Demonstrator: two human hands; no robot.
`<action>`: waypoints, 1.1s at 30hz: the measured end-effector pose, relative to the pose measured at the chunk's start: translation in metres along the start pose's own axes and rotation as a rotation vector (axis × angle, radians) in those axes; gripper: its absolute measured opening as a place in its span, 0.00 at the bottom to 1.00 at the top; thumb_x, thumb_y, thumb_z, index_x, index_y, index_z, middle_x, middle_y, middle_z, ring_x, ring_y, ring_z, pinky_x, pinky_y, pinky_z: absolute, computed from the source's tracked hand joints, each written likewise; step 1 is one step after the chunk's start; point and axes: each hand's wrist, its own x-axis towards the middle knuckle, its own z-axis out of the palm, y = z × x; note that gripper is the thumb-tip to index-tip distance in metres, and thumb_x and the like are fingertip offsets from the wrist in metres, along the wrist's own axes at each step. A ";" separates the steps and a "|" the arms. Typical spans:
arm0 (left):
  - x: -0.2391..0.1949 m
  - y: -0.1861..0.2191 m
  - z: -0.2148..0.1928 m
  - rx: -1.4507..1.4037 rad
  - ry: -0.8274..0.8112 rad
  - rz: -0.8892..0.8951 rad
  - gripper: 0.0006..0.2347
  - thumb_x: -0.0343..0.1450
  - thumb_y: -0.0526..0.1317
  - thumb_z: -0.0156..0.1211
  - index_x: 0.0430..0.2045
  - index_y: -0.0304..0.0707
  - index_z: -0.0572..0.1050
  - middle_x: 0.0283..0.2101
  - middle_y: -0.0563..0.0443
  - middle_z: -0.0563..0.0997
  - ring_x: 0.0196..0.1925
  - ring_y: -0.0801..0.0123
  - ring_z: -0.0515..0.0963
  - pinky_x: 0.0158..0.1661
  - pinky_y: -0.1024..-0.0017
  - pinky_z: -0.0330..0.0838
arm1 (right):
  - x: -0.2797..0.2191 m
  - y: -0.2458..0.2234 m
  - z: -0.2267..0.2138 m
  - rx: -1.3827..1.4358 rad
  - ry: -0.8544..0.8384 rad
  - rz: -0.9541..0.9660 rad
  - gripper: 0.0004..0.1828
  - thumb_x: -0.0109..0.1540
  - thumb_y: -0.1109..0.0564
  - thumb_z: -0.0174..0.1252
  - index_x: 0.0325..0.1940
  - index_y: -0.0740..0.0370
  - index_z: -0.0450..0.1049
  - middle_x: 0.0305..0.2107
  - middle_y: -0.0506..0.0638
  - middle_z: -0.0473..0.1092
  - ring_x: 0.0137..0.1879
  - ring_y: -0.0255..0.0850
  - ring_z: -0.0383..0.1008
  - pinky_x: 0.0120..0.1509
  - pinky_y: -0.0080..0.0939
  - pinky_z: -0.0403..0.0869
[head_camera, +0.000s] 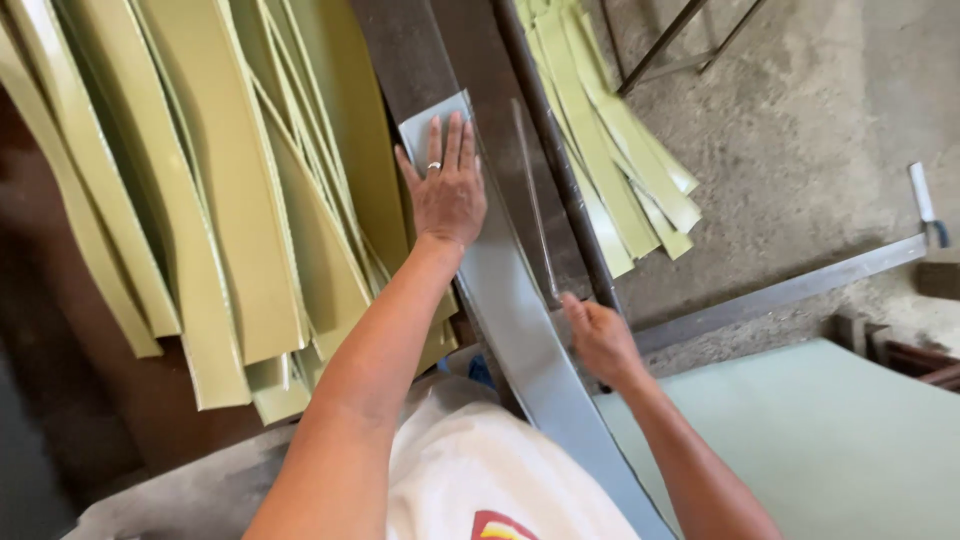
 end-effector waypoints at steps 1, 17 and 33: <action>0.003 0.001 -0.002 -0.022 -0.043 -0.027 0.24 0.78 0.45 0.42 0.72 0.42 0.59 0.77 0.56 0.53 0.79 0.60 0.48 0.68 0.28 0.36 | 0.009 0.005 -0.009 -0.052 -0.033 -0.012 0.32 0.68 0.33 0.48 0.20 0.56 0.62 0.12 0.43 0.58 0.18 0.32 0.58 0.21 0.40 0.61; -0.001 -0.005 0.014 0.033 0.042 -0.014 0.24 0.81 0.46 0.41 0.72 0.36 0.57 0.78 0.48 0.51 0.80 0.60 0.47 0.72 0.33 0.38 | 0.050 -0.009 -0.001 0.162 0.071 -0.121 0.33 0.73 0.33 0.44 0.25 0.60 0.68 0.14 0.49 0.62 0.19 0.39 0.60 0.23 0.47 0.61; 0.003 -0.008 0.011 0.023 -0.016 -0.020 0.25 0.79 0.45 0.40 0.73 0.37 0.56 0.78 0.49 0.50 0.80 0.59 0.46 0.70 0.33 0.37 | 0.025 0.014 0.024 -0.324 0.102 -0.205 0.35 0.70 0.33 0.45 0.24 0.65 0.67 0.19 0.63 0.67 0.24 0.46 0.60 0.32 0.49 0.69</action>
